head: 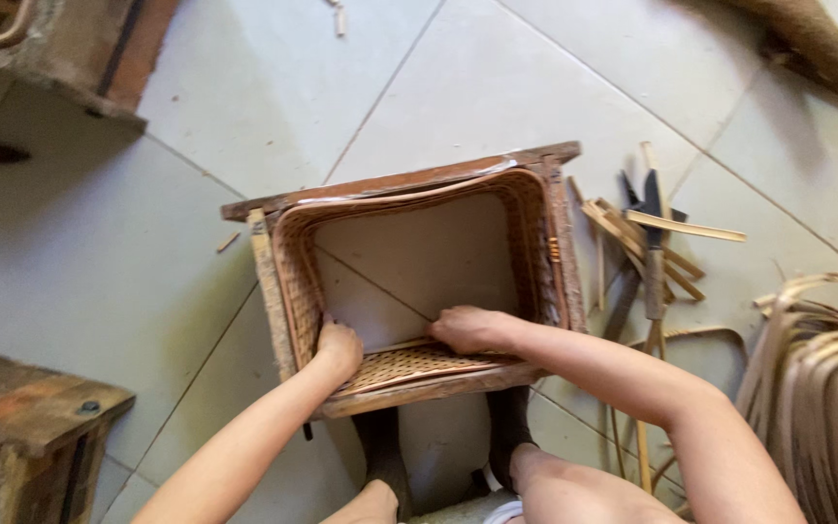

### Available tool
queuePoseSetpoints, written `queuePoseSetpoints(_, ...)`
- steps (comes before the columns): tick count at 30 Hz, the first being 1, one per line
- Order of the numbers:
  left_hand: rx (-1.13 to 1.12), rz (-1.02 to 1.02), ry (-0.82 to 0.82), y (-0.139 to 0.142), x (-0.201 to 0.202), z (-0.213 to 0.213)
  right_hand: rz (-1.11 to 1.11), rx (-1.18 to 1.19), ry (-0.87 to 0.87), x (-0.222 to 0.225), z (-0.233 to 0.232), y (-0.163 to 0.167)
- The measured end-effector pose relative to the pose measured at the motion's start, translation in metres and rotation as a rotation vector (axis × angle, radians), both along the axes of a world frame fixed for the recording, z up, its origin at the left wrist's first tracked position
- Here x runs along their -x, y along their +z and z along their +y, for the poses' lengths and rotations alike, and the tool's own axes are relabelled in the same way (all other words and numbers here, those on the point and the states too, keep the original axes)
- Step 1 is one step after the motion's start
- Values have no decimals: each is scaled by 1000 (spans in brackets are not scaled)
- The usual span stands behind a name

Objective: The person sits on the floor weaving a bamboo basket on a wooden frame mold. They bend and fit woven panels into the frame, thread long bamboo strips around the rim, press the strips into place, and cut a strip with scissors.

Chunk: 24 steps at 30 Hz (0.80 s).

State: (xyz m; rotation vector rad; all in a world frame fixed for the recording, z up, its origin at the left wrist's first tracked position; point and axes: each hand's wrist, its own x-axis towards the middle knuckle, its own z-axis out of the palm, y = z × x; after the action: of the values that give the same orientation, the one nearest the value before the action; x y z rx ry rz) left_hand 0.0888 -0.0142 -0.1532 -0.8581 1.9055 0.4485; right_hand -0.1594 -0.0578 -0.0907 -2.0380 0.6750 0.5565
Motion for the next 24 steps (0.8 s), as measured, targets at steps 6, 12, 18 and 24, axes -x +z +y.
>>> queuePoseSetpoints(6,50,-18,-18,4,-3,-3,14,-105,-180,-4,-4,-5)
queuePoseSetpoints(12,19,-60,-17,10,-1,-12,-24,-11,-327,-1,-21,-8)
queuePoseSetpoints(18,57,77,98,-11,-13,-6,-167,-31,-354,10,-34,2)
queuePoseSetpoints(24,-6,274,363,-2,-17,-17,-116,-137,-300,8,-31,-4)
